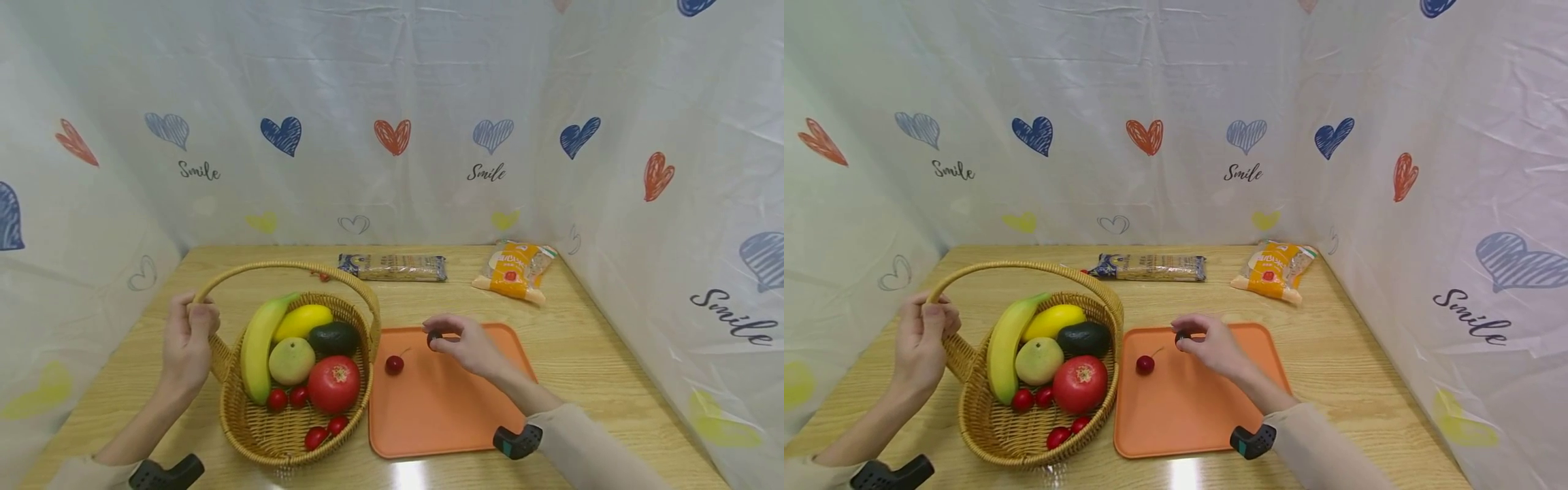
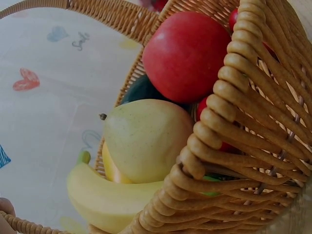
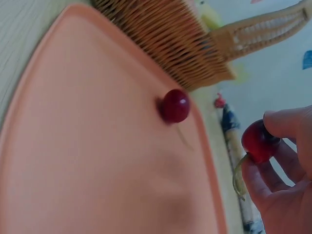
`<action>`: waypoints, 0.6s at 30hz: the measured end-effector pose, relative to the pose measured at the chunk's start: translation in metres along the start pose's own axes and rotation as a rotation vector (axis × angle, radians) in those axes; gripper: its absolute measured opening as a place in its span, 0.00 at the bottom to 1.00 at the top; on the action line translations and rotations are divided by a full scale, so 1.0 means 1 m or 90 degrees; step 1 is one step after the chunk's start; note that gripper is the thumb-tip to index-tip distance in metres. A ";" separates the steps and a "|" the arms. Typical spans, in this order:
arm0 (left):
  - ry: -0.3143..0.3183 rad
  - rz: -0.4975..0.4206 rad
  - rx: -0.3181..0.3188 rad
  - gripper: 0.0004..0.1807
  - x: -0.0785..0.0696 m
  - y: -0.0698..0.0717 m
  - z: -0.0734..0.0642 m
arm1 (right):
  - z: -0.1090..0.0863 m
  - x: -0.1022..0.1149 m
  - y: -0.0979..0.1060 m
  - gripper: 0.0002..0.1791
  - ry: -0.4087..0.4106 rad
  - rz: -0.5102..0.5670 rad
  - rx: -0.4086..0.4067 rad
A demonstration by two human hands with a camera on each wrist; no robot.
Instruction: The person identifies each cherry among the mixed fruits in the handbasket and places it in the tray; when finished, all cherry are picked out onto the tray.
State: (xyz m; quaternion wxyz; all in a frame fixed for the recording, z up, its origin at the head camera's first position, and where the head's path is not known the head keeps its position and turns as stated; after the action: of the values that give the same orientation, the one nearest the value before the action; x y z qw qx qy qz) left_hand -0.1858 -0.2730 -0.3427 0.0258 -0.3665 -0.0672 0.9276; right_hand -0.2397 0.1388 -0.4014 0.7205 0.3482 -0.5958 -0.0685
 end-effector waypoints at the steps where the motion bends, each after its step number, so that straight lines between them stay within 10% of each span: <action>1: 0.002 0.000 0.001 0.10 0.000 0.000 0.000 | 0.000 -0.003 -0.002 0.19 -0.003 -0.007 0.003; 18: -0.007 -0.030 0.011 0.09 0.003 0.002 -0.001 | 0.001 -0.035 -0.032 0.16 -0.011 -0.081 -0.010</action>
State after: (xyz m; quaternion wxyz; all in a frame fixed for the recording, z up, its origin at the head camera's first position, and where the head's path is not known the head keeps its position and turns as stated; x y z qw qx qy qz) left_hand -0.1870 -0.2745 -0.3455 0.0507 -0.3594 -0.0680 0.9293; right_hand -0.2410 0.1327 -0.4485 0.7121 0.3792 -0.5782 -0.1217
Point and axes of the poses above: each hand's wrist, its own z-axis towards the middle knuckle, its own y-axis out of the back of the hand, x = y × z, the point moved 6 cm from there along z, towards the middle knuckle, and after that the axes turned 12 degrees about -z, right-handed, at the moved point
